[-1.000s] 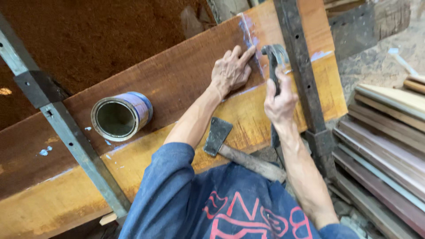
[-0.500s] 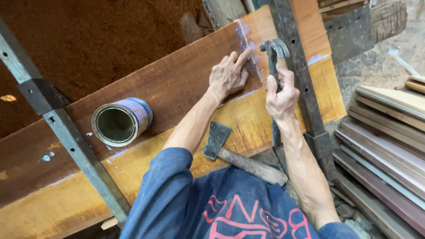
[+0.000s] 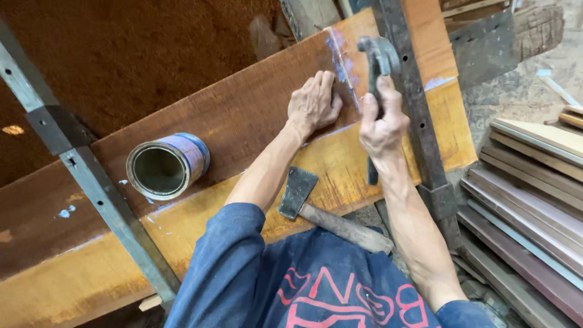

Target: The person hammers nails into a wooden plank clamped to a workbench, then uses a metal bar to apply pressure and tighten the assembly. The person also retrieves a small wooden block and adjusts the clamp.

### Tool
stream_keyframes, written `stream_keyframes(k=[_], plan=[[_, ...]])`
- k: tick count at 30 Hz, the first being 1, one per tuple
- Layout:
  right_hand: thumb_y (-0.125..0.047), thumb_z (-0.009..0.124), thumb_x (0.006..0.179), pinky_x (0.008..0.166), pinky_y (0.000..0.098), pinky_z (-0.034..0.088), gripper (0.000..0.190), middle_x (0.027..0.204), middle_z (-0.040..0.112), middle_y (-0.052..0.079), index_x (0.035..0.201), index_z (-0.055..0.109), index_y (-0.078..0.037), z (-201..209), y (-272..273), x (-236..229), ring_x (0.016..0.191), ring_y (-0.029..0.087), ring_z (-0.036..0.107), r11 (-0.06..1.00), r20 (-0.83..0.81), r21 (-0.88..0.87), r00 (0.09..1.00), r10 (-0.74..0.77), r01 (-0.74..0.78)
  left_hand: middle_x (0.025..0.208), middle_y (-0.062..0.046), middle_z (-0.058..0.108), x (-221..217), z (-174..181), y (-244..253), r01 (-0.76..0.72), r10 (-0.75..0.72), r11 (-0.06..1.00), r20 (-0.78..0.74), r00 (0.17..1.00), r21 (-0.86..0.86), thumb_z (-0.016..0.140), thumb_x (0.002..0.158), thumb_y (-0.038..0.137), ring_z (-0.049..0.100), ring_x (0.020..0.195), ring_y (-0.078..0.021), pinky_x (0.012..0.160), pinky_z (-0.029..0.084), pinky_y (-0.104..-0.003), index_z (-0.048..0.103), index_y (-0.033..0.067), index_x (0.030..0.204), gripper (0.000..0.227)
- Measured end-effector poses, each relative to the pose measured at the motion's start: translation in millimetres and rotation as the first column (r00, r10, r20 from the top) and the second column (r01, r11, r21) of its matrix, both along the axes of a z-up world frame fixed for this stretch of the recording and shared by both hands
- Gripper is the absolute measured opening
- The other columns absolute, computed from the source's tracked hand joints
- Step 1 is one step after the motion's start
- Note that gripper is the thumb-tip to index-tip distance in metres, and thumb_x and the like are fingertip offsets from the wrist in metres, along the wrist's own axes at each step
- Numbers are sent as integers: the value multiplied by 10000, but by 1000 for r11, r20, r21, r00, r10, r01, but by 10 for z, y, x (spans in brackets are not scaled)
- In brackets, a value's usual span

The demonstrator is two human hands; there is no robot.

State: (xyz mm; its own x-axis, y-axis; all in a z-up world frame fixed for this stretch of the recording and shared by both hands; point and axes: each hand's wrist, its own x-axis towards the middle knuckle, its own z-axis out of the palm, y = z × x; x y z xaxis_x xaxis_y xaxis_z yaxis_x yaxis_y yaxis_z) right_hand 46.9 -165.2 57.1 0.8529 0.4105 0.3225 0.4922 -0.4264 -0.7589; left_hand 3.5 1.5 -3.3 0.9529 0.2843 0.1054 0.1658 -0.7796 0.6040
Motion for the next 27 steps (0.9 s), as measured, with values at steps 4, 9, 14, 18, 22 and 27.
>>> stream_keyframes(k=[4, 9, 14, 18, 22, 27], plan=[[-101, 652, 1061, 867, 404, 601, 262, 1213, 721, 216, 1310, 636, -20, 0, 122, 139, 1056, 366, 745, 983, -6, -153, 995, 101, -101, 1001, -111, 602, 44, 58, 25, 3, -4, 1000, 35, 999, 4, 636, 836, 288, 674, 910, -291, 683, 574, -450, 519, 70, 1114, 372], [-136, 653, 1083, 916, 426, 591, 266, 1172, 707, 216, 1332, 617, -47, -17, 185, 206, 1054, 362, 733, 995, 178, -91, 984, -14, 31, 1003, -103, 608, 101, 62, 86, -18, 16, 999, 43, 999, 28, 637, 856, 295, 681, 926, -290, 700, 575, -453, 524, 94, 1088, 327], [-105, 650, 1051, 828, 416, 596, 291, 1160, 727, 230, 1322, 642, 0, 25, 159, 51, 1007, 386, 739, 983, -4, -173, 998, 65, -65, 1012, -97, 617, 44, 70, 24, 6, -6, 1000, 10, 1000, -5, 639, 878, 302, 683, 940, -291, 710, 574, -462, 536, 99, 1130, 339], [-138, 659, 1066, 843, 403, 610, 298, 1145, 735, 202, 1325, 606, -2, 44, 37, -41, 989, 340, 767, 999, -63, -48, 998, -18, 15, 1031, -99, 617, 6, 70, 21, 6, -7, 1000, 39, 999, 13, 640, 856, 306, 685, 941, -285, 737, 587, -448, 547, 115, 1220, 421], [-167, 689, 1064, 719, 348, 615, 259, 1051, 737, 178, 1284, 616, -53, -29, -188, -164, 867, 256, 748, 996, 49, -75, 998, -46, 50, 1074, -90, 615, -10, 23, -2, 4, -3, 999, -13, 1000, 32, 625, 896, 292, 692, 985, -270, 749, 593, -434, 526, 129, 1346, 489], [-170, 648, 1078, 727, 375, 600, 285, 1067, 760, 182, 1338, 624, -58, -66, -208, -168, 913, 265, 771, 991, -90, -136, 996, -19, 7, 1065, -90, 605, 91, 75, 44, 20, -19, 999, -18, 1000, 49, 647, 856, 314, 683, 971, -288, 731, 587, -454, 509, 177, 1403, 580]])
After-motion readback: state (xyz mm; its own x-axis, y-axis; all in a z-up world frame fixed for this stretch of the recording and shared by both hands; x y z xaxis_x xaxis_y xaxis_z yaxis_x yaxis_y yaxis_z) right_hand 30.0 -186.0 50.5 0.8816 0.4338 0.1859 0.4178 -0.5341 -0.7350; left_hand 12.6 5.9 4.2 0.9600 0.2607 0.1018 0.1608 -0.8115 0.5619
